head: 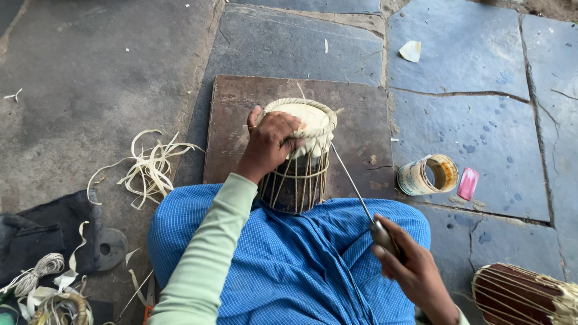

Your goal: The person sits cross-legged on the floor with a drum across their lap and uses a long metal rod tool to pull and tighten the leather straps laced around the drum shell, working around the rim to tension the drumhead. They reposition the straps by hand between pulls and continue tightening successive strap sections.

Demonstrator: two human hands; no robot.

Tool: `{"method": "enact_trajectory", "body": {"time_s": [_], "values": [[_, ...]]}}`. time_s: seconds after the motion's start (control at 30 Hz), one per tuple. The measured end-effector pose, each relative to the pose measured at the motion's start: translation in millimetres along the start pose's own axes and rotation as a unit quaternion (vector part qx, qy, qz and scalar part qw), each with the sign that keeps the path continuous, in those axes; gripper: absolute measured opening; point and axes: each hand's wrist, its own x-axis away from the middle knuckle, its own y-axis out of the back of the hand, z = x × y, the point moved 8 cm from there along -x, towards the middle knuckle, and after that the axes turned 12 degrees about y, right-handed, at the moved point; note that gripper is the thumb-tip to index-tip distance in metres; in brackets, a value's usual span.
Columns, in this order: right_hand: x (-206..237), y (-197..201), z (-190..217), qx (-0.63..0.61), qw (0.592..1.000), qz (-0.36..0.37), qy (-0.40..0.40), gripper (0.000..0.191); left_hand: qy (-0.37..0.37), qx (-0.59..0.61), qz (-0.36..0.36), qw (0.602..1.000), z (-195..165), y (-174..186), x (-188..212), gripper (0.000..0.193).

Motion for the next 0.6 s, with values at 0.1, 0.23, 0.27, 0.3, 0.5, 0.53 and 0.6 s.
{"method": "enact_trajectory", "body": {"time_s": [0.1,0.23,0.27,0.3,0.5,0.53,0.6], "values": [[-19,-13,39,0.081,0.996,-0.021,0.018,0.065,-0.01,0.074,-0.014,0.997,9,2,-11,0.032],[-41,-27,87,0.062,0.991,-0.031,0.117,0.054,-0.011,0.059,-0.045,0.997,16,-5,-14,0.035],[-45,-28,92,0.077,0.989,-0.034,0.121,0.053,-0.012,0.054,-0.047,0.997,18,-5,-14,0.037],[-48,-28,95,0.093,0.987,-0.036,0.124,0.053,-0.013,0.05,-0.049,0.997,20,-5,-14,0.039],[-67,-35,92,0.11,0.989,-0.026,0.092,0.054,0.001,0.057,-0.08,0.995,30,2,-17,0.05],[-69,-36,90,0.111,0.99,-0.023,0.085,0.054,0.005,0.059,-0.079,0.995,31,2,-16,0.05],[-73,-38,87,0.114,0.991,-0.018,0.069,0.054,0.014,0.063,-0.077,0.995,32,2,-15,0.05]]}}
